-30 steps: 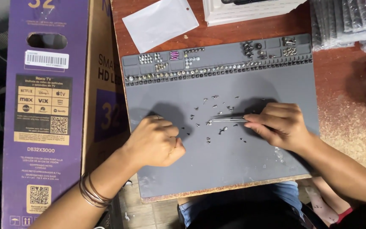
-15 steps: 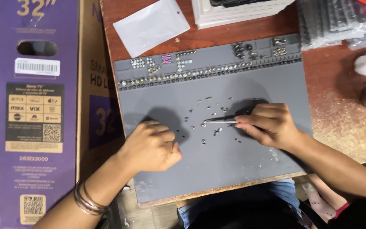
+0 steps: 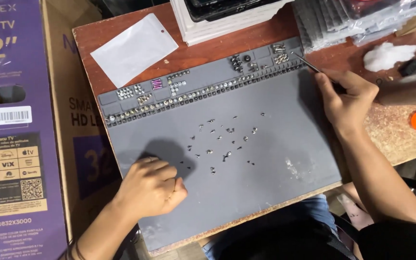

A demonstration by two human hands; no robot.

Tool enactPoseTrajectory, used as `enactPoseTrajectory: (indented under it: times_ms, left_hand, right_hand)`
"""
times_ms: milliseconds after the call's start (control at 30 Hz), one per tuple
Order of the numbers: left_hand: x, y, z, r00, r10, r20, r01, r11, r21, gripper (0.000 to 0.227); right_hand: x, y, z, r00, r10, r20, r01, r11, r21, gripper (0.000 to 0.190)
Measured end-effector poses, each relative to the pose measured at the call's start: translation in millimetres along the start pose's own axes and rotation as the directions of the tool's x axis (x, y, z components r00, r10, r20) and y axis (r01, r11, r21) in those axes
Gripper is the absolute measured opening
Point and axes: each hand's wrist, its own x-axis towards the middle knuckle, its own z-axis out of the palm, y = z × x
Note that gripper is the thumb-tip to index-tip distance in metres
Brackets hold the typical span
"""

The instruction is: The person uses tweezers to pick up small screws from a gray mat and place them into a compartmentalized organizer tray. The person repeatedly transfers screws one by one from the scattered pile into the tray slots.

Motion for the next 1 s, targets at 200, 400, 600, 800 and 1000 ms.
enactPoseTrajectory:
  times_ms: [200, 400, 600, 800, 1000]
  left_hand:
    - [1, 1, -1, 1.0, 0.01, -0.004, -0.01, 1.0, 0.002, 0.038]
    - [1, 1, -1, 1.0, 0.013, -0.006, -0.013, 1.0, 0.011, 0.039]
    - [-1, 1, 1, 1.0, -0.009, 0.0, 0.009, 1.0, 0.009, 0.039]
    - [-1, 0, 0, 1.0, -0.006, 0.004, 0.006, 1.0, 0.005, 0.04]
    - [-2, -1, 1, 1.0, -0.021, 0.007, 0.02, 1.0, 0.004, 0.038]
  right_hand:
    - [0, 9, 4, 1.0, -0.014, 0.019, 0.015, 0.999, -0.043, 0.01]
    - [0, 10, 5, 0.999, -0.039, 0.011, 0.039, 0.999, -0.029, 0.009]
    - [-1, 7, 5, 1.0, -0.016, 0.022, 0.016, 1.0, -0.008, 0.009]
    - [-1, 7, 4, 1.0, -0.018, 0.011, 0.018, 1.0, -0.023, 0.009]
    - [1, -18, 0, 0.999, 0.029, -0.019, -0.028, 0.997, 0.067, 0.014]
